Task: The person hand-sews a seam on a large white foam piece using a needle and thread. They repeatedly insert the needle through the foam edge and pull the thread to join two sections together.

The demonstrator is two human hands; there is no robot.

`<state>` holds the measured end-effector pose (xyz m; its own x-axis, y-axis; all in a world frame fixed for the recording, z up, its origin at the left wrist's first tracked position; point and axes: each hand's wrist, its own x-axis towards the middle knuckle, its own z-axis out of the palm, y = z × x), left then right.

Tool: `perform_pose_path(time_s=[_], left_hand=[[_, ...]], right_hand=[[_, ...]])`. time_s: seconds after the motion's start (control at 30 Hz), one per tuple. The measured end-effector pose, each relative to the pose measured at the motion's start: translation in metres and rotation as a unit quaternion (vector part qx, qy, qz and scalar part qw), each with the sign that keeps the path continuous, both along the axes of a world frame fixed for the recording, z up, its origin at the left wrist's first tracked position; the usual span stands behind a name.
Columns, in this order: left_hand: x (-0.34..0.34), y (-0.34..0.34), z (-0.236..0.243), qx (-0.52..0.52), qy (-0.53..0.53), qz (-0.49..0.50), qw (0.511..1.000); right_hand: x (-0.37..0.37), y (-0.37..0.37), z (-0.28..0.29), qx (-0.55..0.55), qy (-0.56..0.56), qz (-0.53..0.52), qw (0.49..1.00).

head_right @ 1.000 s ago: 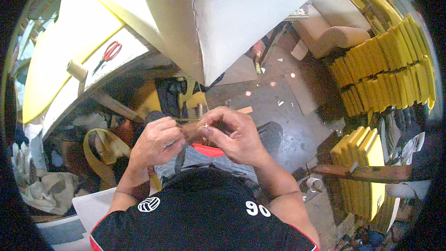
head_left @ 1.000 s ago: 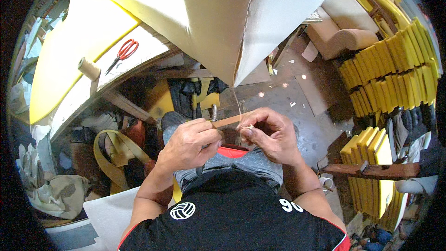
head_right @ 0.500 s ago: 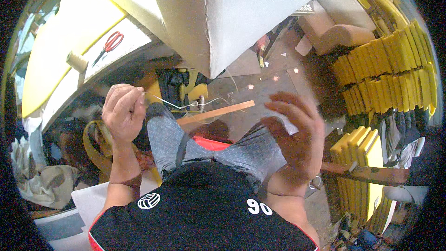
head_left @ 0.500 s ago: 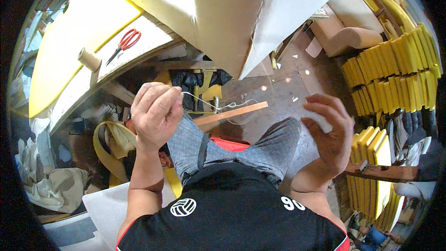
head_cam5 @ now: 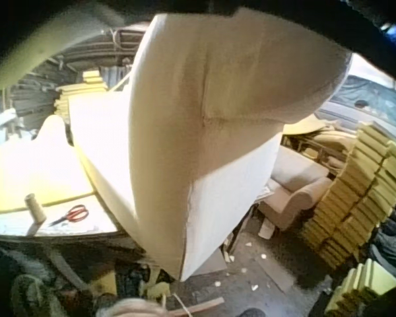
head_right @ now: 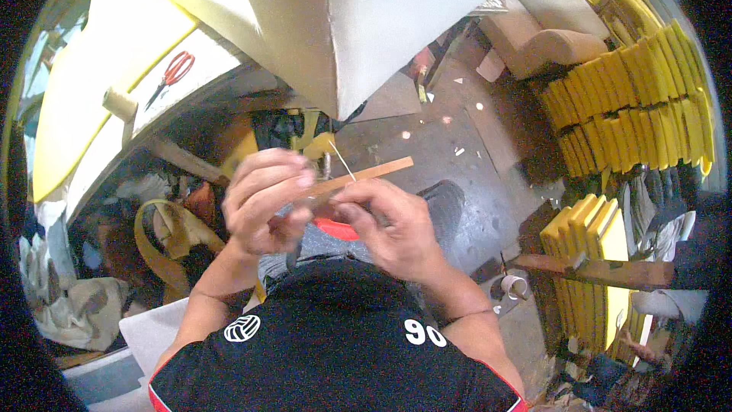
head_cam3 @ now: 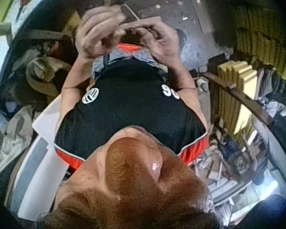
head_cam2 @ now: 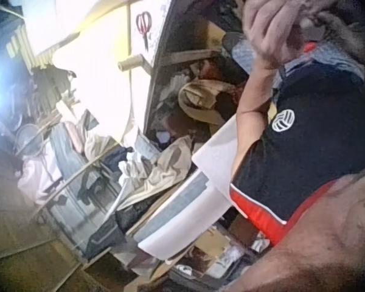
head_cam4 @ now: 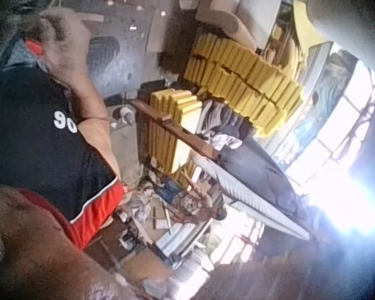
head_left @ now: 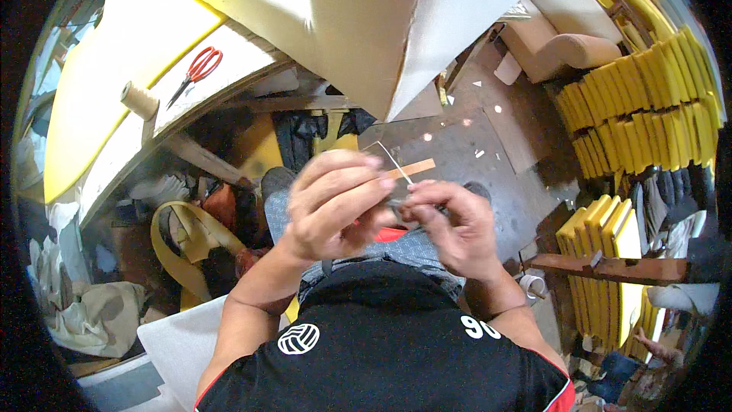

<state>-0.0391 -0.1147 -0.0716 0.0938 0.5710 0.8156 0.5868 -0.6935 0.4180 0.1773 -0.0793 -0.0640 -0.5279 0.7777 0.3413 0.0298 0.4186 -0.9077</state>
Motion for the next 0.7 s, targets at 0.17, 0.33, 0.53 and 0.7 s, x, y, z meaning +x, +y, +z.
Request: perform_pose_path(time_s=[0.17,0.33,0.53,0.7], left_hand=[[0.050,0.031,-0.081,-0.148,0.147,-0.058,0.976],[0.067,0.026,-0.110,-0.136,0.164,0.008,0.977],[0.060,0.035,-0.119,-0.153,0.173,-0.026,0.973],[0.086,0.032,-0.093,-0.057,0.106,-0.132,0.984]], right_hand=[[0.075,0.021,0.027,-0.093,0.366,-0.165,0.911],[0.227,0.059,0.008,-0.130,0.462,-0.307,0.822],[0.354,0.029,-0.101,-0.164,0.320,-0.562,0.745],[0.462,-0.033,-0.239,-0.260,0.245,-0.606,0.711]])
